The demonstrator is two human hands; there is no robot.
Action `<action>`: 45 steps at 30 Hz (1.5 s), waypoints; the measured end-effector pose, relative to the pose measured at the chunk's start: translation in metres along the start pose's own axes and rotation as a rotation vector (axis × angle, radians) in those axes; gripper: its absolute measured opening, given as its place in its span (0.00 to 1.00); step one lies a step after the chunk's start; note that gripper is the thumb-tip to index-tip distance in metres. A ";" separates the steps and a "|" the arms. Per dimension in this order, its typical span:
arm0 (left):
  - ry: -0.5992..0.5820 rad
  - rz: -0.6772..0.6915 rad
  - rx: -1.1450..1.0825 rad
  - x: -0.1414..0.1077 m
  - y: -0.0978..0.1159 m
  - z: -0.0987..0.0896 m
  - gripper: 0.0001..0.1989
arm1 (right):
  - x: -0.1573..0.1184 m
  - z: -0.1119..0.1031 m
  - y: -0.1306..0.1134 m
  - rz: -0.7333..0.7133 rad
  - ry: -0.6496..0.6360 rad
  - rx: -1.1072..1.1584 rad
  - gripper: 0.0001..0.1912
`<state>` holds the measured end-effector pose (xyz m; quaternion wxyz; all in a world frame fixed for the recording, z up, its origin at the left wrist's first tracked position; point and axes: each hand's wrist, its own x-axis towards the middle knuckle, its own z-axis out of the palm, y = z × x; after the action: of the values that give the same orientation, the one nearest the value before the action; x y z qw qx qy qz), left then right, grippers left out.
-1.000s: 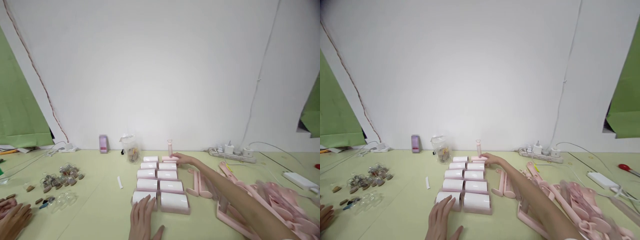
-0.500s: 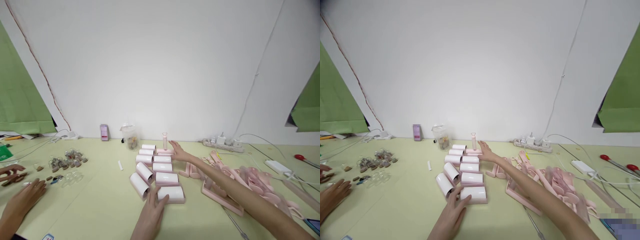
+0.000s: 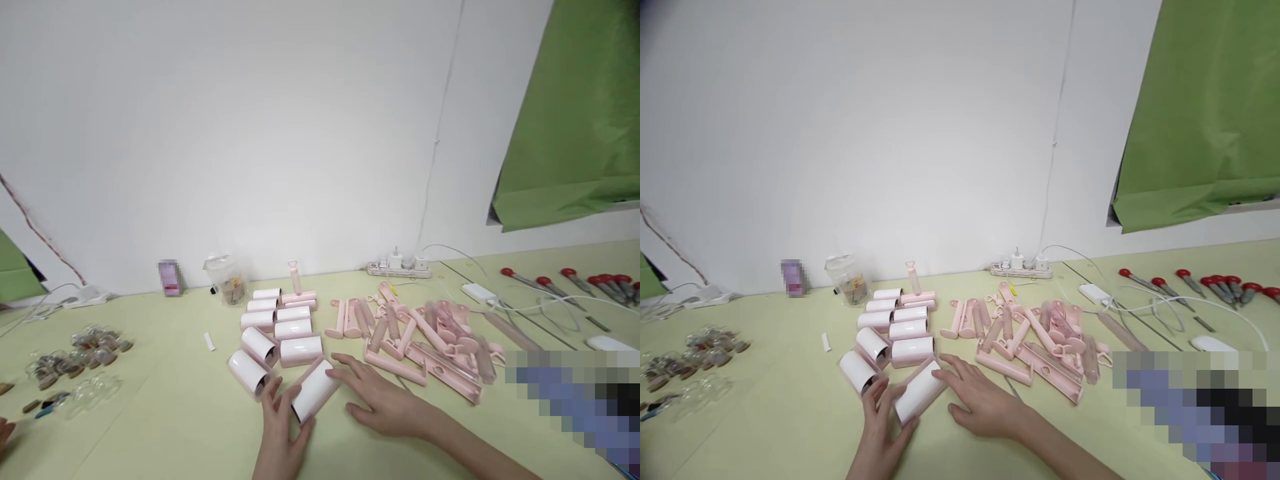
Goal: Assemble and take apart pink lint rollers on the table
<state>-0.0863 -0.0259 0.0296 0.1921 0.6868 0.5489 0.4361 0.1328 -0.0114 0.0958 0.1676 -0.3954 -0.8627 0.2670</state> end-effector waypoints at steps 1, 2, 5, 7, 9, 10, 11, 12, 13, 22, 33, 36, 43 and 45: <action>-0.038 -0.034 -0.051 0.000 0.006 -0.001 0.12 | -0.002 0.003 0.003 0.028 0.021 0.038 0.27; -0.089 -0.076 -0.109 0.002 0.013 -0.003 0.13 | -0.003 0.006 0.005 0.057 0.056 0.094 0.27; -0.234 -0.194 -0.261 0.022 0.043 -0.007 0.23 | -0.003 0.014 0.014 0.149 0.225 0.368 0.28; -0.306 -0.174 -0.201 0.048 0.065 -0.006 0.25 | -0.001 0.018 0.017 0.228 0.307 0.620 0.28; -0.389 -0.076 0.027 0.076 0.085 -0.001 0.21 | 0.002 0.021 0.018 0.321 0.344 0.866 0.28; -0.405 -0.056 0.055 0.090 0.094 0.004 0.19 | 0.003 0.023 0.017 0.353 0.350 0.970 0.28; -0.425 -0.041 0.081 0.102 0.101 0.009 0.18 | 0.003 0.024 0.017 0.369 0.357 1.083 0.28; -0.453 -0.035 0.107 0.112 0.107 0.015 0.18 | 0.004 0.026 0.016 0.372 0.360 1.216 0.27; -0.475 -0.036 0.123 0.120 0.112 0.022 0.18 | 0.004 0.027 0.016 0.367 0.358 1.367 0.27; -0.567 -0.092 0.087 0.137 0.110 0.026 0.22 | 0.006 0.029 0.025 0.468 0.169 2.064 0.26; -0.108 -0.139 -0.347 0.102 0.075 -0.007 0.25 | 0.002 0.028 0.025 0.558 0.337 2.150 0.13; -0.057 -0.175 -0.534 0.073 0.053 -0.014 0.25 | -0.003 0.014 0.028 0.454 0.360 2.181 0.19; -0.097 -0.229 -0.351 0.018 0.012 -0.006 0.19 | -0.013 0.005 0.024 0.272 0.248 2.275 0.15; -0.078 -0.113 -0.196 0.015 0.019 -0.010 0.19 | -0.014 0.009 0.020 0.283 0.194 2.273 0.15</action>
<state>-0.0832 -0.0206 0.0547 0.3040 0.6490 0.5336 0.4490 0.1489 -0.0142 0.0759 0.4619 -0.1282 -0.0546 0.8759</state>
